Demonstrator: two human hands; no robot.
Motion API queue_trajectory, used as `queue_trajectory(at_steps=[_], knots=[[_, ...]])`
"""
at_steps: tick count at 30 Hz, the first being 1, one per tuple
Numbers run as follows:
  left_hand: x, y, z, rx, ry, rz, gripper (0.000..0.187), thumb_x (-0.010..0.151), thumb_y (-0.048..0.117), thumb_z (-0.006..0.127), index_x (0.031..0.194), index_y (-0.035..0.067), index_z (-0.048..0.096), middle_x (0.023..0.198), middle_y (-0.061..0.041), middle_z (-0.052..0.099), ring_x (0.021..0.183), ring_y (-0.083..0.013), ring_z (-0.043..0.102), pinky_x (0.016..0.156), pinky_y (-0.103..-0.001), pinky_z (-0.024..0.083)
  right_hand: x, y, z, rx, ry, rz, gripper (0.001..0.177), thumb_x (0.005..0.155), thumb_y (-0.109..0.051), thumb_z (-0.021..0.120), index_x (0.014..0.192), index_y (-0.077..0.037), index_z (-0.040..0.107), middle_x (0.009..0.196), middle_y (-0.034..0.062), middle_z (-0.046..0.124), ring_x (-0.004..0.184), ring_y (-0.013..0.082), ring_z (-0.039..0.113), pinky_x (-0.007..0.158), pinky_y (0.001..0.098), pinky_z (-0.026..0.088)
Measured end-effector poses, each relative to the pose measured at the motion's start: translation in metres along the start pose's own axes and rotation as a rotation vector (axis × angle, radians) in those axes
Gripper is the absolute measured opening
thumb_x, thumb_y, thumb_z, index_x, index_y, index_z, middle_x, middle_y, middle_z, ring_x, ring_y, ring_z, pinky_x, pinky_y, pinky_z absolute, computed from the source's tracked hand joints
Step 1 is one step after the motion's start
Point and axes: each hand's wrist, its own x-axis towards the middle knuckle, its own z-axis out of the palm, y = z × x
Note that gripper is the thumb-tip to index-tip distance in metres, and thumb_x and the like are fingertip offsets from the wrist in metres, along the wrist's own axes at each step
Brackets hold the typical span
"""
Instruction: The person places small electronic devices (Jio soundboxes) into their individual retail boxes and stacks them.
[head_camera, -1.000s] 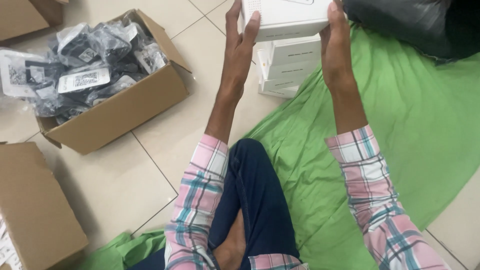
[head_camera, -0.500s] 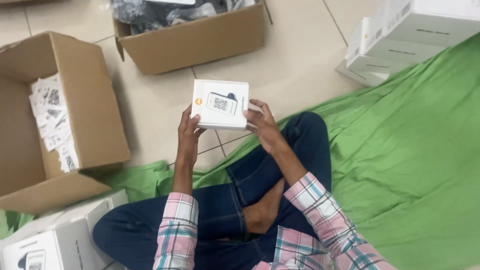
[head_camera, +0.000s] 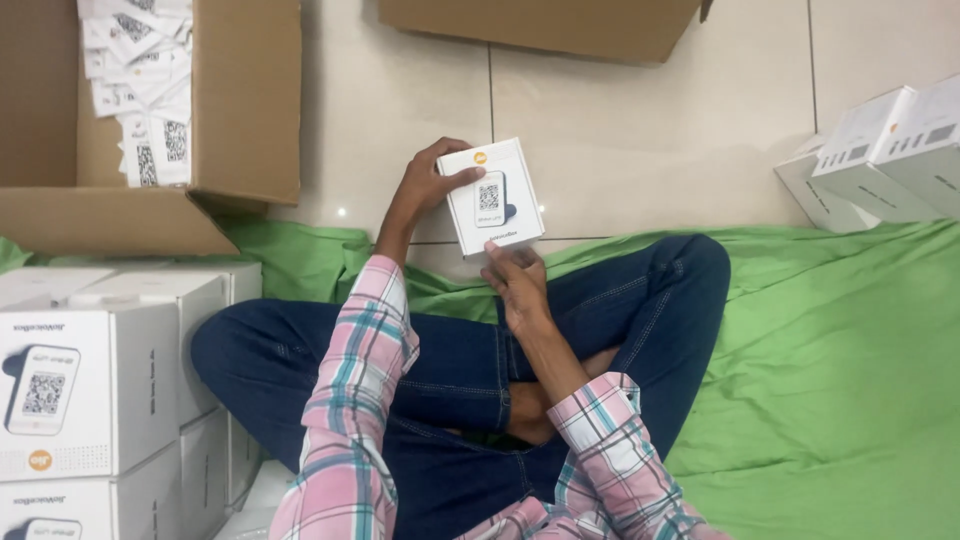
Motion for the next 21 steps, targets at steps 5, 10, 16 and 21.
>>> queue_trajectory(at_steps=[5,10,16,21], knots=[[0.017,0.015,0.007,0.160,-0.036,-0.048,0.053,0.075,0.040,0.088,0.116,0.011,0.072,0.107,-0.007,0.077,0.097,-0.0212,0.074,0.085,-0.036,0.058,0.001,0.013,0.001,0.040,0.121,0.093,0.065,0.080,-0.025,0.086,0.131,-0.001,0.053,0.120,0.0124,0.063,0.101,0.0246,0.064,0.076,0.0371,0.057],[0.016,0.019,0.012,0.193,-0.041,0.071,0.048,0.079,0.042,0.088,0.115,0.015,0.072,0.110,-0.005,0.077,0.103,-0.0218,0.074,0.091,-0.039,0.057,-0.024,0.017,-0.008,0.216,0.130,0.061,0.062,0.080,-0.028,0.083,0.132,-0.009,0.054,0.116,0.0098,0.064,0.096,0.0250,0.066,0.069,0.0340,0.058],[-0.021,0.039,0.017,0.384,-0.029,0.242,0.028,0.099,0.031,0.076,0.124,0.020,0.068,0.125,-0.008,0.057,0.118,-0.0259,0.068,0.099,-0.042,0.058,-0.056,0.005,-0.013,0.222,0.002,-0.085,0.049,0.093,-0.031,0.070,0.131,-0.003,0.055,0.116,0.0130,0.064,0.101,0.0234,0.065,0.077,0.0356,0.056],[-0.073,0.062,0.001,0.758,0.051,0.417,0.085,0.070,-0.024,0.053,0.136,0.028,0.060,0.161,-0.008,0.040,0.149,-0.0343,0.041,0.107,-0.041,0.052,-0.071,-0.029,-0.004,0.178,-0.270,-0.329,0.053,0.099,-0.029,0.062,0.137,0.007,0.051,0.125,0.0170,0.062,0.116,0.0280,0.061,0.096,0.0461,0.052]])
